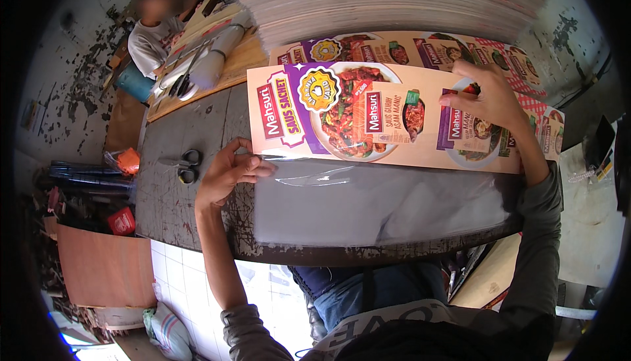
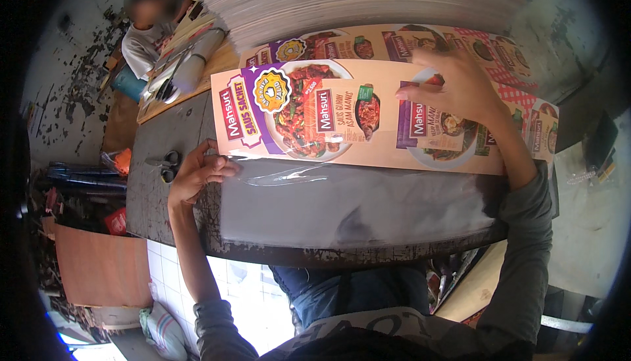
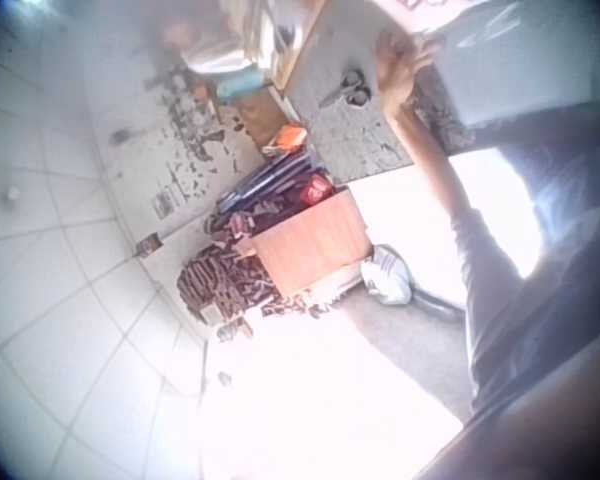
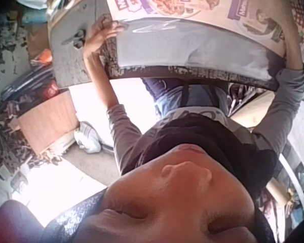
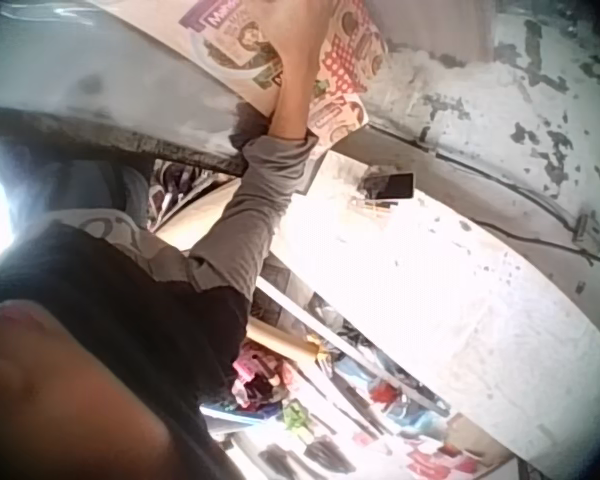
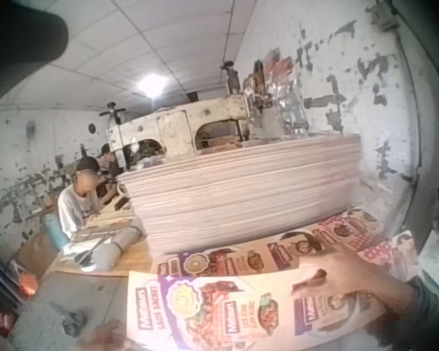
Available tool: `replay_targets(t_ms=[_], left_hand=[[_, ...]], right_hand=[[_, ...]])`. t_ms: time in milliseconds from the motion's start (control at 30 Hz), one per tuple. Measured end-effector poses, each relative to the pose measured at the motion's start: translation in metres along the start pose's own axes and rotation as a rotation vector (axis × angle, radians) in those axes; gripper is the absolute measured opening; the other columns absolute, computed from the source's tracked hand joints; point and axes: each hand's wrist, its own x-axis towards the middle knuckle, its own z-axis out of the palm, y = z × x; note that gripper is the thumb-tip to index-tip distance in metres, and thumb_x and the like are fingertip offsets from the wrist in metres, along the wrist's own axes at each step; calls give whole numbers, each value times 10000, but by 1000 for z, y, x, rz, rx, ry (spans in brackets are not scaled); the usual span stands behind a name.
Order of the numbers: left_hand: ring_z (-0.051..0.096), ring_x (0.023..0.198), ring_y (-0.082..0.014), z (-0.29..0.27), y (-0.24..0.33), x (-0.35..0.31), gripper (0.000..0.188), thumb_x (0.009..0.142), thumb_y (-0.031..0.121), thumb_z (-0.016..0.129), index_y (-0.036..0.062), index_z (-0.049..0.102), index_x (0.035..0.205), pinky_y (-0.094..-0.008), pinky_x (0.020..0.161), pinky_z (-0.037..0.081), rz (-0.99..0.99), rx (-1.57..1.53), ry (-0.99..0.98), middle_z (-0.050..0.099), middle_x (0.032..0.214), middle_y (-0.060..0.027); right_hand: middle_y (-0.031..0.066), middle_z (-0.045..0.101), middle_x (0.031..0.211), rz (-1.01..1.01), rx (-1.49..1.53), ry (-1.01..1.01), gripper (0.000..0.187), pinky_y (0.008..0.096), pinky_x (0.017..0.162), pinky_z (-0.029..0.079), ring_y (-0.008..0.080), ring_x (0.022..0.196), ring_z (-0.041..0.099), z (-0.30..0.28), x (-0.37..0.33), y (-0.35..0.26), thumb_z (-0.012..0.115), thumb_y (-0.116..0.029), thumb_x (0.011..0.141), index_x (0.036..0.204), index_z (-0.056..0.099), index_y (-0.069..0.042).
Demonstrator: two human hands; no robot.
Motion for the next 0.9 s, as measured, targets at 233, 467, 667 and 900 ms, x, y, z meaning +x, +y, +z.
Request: replay_targets(t_ms=[233, 467, 667, 900], left_hand=[[632, 784, -210, -2, -4, 0, 244, 811, 162, 581, 32, 416, 934, -227, 581, 481, -2, 2, -7, 627, 839, -181], [633, 788, -219, -1, -2, 1, 258, 803, 157, 592, 26, 414, 936, -232, 576, 486, -6, -2, -4, 626, 842, -184], [637, 765, -210, -2, -7, 0, 281, 787, 157, 613, 23, 420, 943, -221, 561, 485, -6, -52, 13, 628, 834, -161], [638, 748, -191, -1, -7, 1, 299, 778, 172, 627, 31, 427, 949, -204, 545, 478, -6, -87, 18, 629, 815, -115]], right_hand=[[88, 537, 565, -18, -82, 6, 347, 341, 503, 400, 262, 531, 531, 2, 1, -4, 676, -361, 669, 751, 546, -50], [142, 513, 625, -100, -40, -11, 363, 342, 515, 384, 296, 540, 503, 1, 0, -2, 697, -298, 659, 752, 507, -3], [141, 524, 648, -121, -28, -6, 381, 354, 524, 390, 313, 581, 521, 5, 0, -2, 689, -328, 662, 748, 494, -12], [149, 522, 668, -127, 20, -55, 412, 369, 566, 397, 311, 638, 515, 9, 0, 2, 651, -374, 690, 696, 470, -4]])
